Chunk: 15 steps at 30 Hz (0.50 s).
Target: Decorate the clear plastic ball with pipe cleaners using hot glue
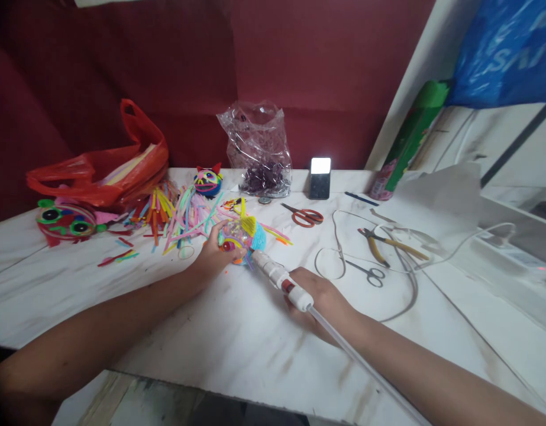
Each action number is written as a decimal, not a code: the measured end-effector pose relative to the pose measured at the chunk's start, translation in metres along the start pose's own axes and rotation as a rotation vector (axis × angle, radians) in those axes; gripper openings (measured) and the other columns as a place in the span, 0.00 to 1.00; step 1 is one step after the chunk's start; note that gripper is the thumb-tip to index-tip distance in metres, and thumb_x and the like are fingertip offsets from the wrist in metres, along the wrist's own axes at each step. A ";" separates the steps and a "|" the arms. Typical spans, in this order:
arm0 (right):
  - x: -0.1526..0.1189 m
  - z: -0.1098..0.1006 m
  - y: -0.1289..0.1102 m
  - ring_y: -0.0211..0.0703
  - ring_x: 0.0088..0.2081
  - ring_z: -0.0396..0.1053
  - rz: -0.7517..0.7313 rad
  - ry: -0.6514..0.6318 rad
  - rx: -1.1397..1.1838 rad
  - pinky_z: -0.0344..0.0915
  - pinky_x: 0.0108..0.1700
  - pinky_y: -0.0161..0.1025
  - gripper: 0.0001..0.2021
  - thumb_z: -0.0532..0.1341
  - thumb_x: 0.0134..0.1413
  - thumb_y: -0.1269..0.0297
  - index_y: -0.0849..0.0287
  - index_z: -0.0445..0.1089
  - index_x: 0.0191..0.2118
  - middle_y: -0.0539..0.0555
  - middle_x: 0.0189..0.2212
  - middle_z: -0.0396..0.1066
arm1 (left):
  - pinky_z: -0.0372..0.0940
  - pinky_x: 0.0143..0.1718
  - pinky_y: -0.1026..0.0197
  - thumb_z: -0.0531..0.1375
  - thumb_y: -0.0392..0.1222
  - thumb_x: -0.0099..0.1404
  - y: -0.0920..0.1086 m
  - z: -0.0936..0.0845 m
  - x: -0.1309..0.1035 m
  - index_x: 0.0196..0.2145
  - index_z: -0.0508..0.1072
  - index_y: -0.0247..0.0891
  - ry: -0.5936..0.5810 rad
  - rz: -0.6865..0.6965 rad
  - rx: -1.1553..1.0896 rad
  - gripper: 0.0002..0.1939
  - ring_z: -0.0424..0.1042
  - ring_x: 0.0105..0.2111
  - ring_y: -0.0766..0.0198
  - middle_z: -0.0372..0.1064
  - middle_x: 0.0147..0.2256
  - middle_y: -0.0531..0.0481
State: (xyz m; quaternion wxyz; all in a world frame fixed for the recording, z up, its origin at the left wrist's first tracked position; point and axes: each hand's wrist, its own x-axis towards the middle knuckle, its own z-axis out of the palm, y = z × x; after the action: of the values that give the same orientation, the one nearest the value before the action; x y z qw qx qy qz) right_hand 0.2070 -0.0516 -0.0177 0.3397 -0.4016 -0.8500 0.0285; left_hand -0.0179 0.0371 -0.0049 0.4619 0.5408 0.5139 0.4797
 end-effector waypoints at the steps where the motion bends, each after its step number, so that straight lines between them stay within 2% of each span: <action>1: 0.000 0.001 0.002 0.39 0.26 0.67 -0.015 0.014 0.008 0.65 0.27 0.34 0.05 0.51 0.54 0.72 0.55 0.60 0.31 0.52 0.26 0.66 | 0.70 0.39 0.60 0.70 0.39 0.42 0.000 0.000 0.000 0.58 0.58 0.43 0.003 0.000 0.004 0.46 0.73 0.39 0.60 0.70 0.44 0.47; 5: -0.002 0.006 0.009 0.39 0.25 0.68 -0.056 0.068 0.025 0.65 0.25 0.34 0.04 0.52 0.52 0.72 0.55 0.61 0.32 0.52 0.26 0.67 | 0.70 0.38 0.61 0.70 0.38 0.42 0.001 0.000 -0.001 0.58 0.58 0.42 -0.009 -0.005 -0.010 0.46 0.73 0.38 0.60 0.70 0.43 0.47; 10: -0.005 0.013 0.014 0.39 0.25 0.68 -0.034 0.113 -0.013 0.65 0.25 0.34 0.05 0.52 0.52 0.71 0.55 0.62 0.33 0.51 0.26 0.68 | 0.71 0.37 0.62 0.70 0.40 0.42 -0.003 -0.001 0.001 0.58 0.58 0.43 -0.018 0.025 -0.016 0.46 0.73 0.38 0.60 0.70 0.44 0.47; 12: -0.006 0.013 0.014 0.40 0.26 0.69 -0.005 0.103 -0.027 0.66 0.26 0.34 0.05 0.52 0.52 0.71 0.55 0.63 0.33 0.52 0.26 0.68 | 0.71 0.37 0.62 0.70 0.40 0.42 -0.004 -0.001 0.001 0.58 0.58 0.43 -0.017 0.022 -0.015 0.46 0.73 0.39 0.60 0.70 0.44 0.47; 15: -0.007 0.009 0.011 0.41 0.29 0.70 0.039 0.018 -0.005 0.67 0.30 0.36 0.05 0.53 0.53 0.71 0.56 0.64 0.35 0.54 0.29 0.70 | 0.71 0.37 0.62 0.70 0.40 0.42 -0.005 -0.001 0.001 0.58 0.58 0.43 -0.025 0.024 -0.016 0.46 0.73 0.38 0.60 0.70 0.44 0.47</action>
State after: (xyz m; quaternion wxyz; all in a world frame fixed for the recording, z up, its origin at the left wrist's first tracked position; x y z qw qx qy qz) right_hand 0.2118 -0.0464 -0.0323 0.3456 -0.4190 -0.8391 0.0295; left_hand -0.0191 0.0384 -0.0093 0.4669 0.5491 0.4976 0.4825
